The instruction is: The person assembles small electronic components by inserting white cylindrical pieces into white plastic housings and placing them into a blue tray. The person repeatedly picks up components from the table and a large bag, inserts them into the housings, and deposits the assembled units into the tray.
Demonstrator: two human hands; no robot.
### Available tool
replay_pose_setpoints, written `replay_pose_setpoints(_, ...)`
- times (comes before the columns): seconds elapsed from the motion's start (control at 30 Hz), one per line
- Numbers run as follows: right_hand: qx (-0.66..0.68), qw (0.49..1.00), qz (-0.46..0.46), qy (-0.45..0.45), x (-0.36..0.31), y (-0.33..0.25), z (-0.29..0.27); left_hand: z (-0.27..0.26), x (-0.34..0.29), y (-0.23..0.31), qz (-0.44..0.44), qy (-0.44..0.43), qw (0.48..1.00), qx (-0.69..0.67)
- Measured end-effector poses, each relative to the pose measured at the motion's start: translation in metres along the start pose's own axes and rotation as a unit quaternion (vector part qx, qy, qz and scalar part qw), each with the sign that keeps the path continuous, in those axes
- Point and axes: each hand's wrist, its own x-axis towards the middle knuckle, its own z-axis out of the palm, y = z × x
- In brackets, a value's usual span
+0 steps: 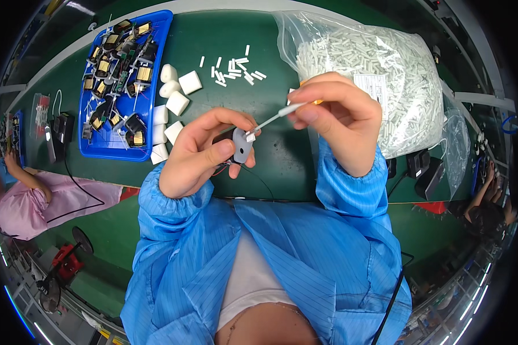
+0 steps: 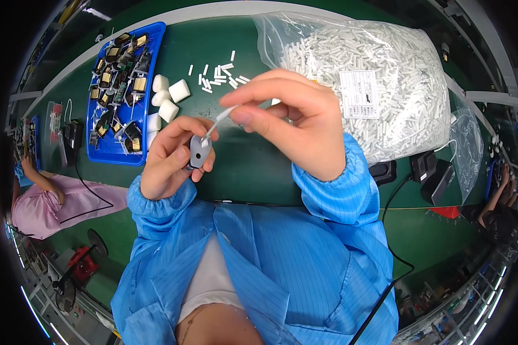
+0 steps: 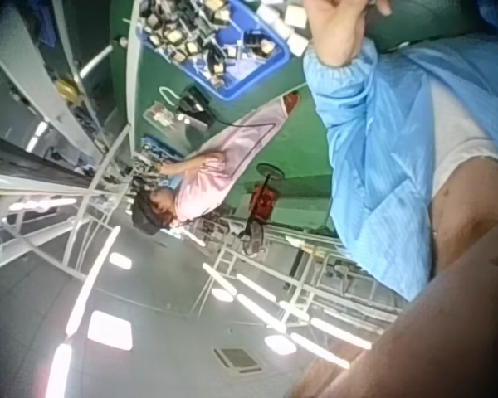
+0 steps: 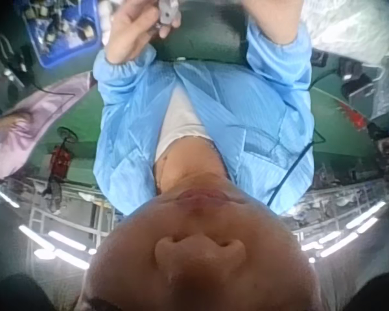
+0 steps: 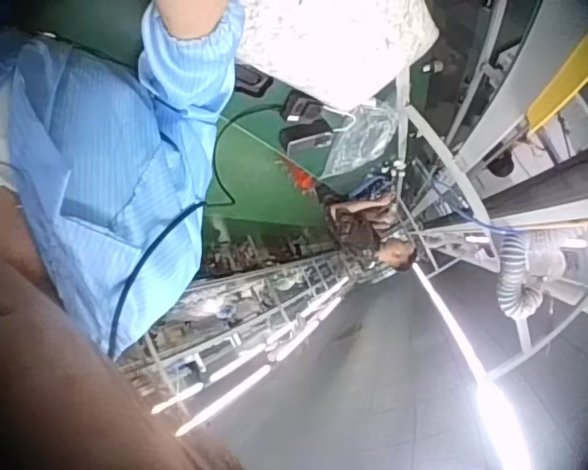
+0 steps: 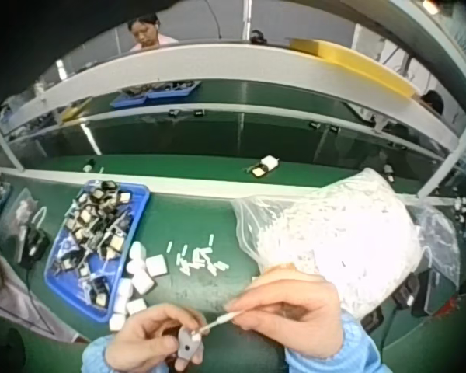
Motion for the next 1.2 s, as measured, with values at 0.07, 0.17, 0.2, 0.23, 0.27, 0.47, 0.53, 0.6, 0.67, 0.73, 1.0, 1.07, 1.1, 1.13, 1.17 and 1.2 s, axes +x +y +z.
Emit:
replay_pose_setpoints(0.07, -0.092, 0.995, 0.003, -0.049, 0.001, -0.005, 0.001, 0.005, -0.001, 0.005, -0.024, 0.024, 0.999, -0.007)
replay_pose_setpoints(0.17, -0.161, 0.984, -0.019, -0.074, -0.001, -0.003, 0.005, 0.006, -0.006, 0.011, 0.002, 0.003, 0.998, 0.07)
replay_pose_setpoints(0.2, -0.165, 0.983, -0.025, -0.072, -0.003, -0.003, 0.005, 0.011, -0.009, 0.013, 0.015, 0.009, 0.996, 0.088)
replay_pose_setpoints(0.23, -0.17, 0.982, -0.03, -0.071, -0.004, -0.003, 0.005, 0.013, -0.009, 0.009, 0.075, 0.033, 0.976, 0.201)
replay_pose_setpoints(0.27, -0.183, 0.98, -0.038, -0.073, -0.005, -0.003, 0.007, 0.014, -0.009, 0.005, 0.132, 0.056, 0.94, 0.311)
replay_pose_setpoints(0.47, -0.25, 0.956, -0.116, -0.101, -0.01, -0.012, 0.01, 0.005, -0.017, 0.014, 0.152, 0.024, 0.9, 0.408)
replay_pose_setpoints(0.53, -0.272, 0.943, -0.144, -0.124, -0.013, -0.013, 0.014, 0.014, -0.024, 0.019, 0.069, 0.066, 0.937, 0.336)
replay_pose_setpoints(0.6, -0.287, 0.939, -0.148, -0.121, -0.015, -0.012, 0.019, 0.018, -0.028, 0.022, 0.032, 0.08, 0.944, 0.317)
replay_pose_setpoints(0.67, -0.304, 0.933, -0.144, -0.132, -0.017, -0.011, 0.024, 0.01, -0.026, 0.016, 0.151, 0.041, 0.901, 0.404)
replay_pose_setpoints(0.73, -0.326, 0.924, -0.13, -0.153, -0.018, -0.011, 0.028, 0.008, -0.026, 0.014, 0.213, 0.019, 0.869, 0.445)
replay_pose_setpoints(1.0, -0.126, 0.966, 0.131, -0.182, -0.016, -0.002, 0.044, 0.003, -0.037, 0.011, 0.29, 0.051, 0.784, 0.546)
replay_pose_setpoints(1.07, -0.166, 0.959, 0.092, -0.209, -0.012, 0.003, 0.047, -0.002, -0.041, 0.008, 0.267, 0.076, 0.817, 0.505)
replay_pose_setpoints(1.1, -0.192, 0.951, 0.081, -0.231, -0.009, 0.004, 0.049, -0.005, -0.044, 0.007, 0.255, 0.089, 0.833, 0.483)
replay_pose_setpoints(1.13, -0.218, 0.942, 0.071, -0.247, -0.007, 0.006, 0.051, -0.01, -0.046, 0.007, 0.249, 0.101, 0.842, 0.468)
replay_pose_setpoints(1.17, -0.174, 0.962, 0.071, -0.199, -0.002, 0.009, 0.054, -0.017, -0.051, 0.007, 0.242, 0.113, 0.851, 0.452)
replay_pose_setpoints(1.2, -0.129, 0.978, 0.071, -0.15, 0.006, 0.013, 0.06, -0.025, -0.058, 0.006, 0.235, 0.126, 0.859, 0.436)
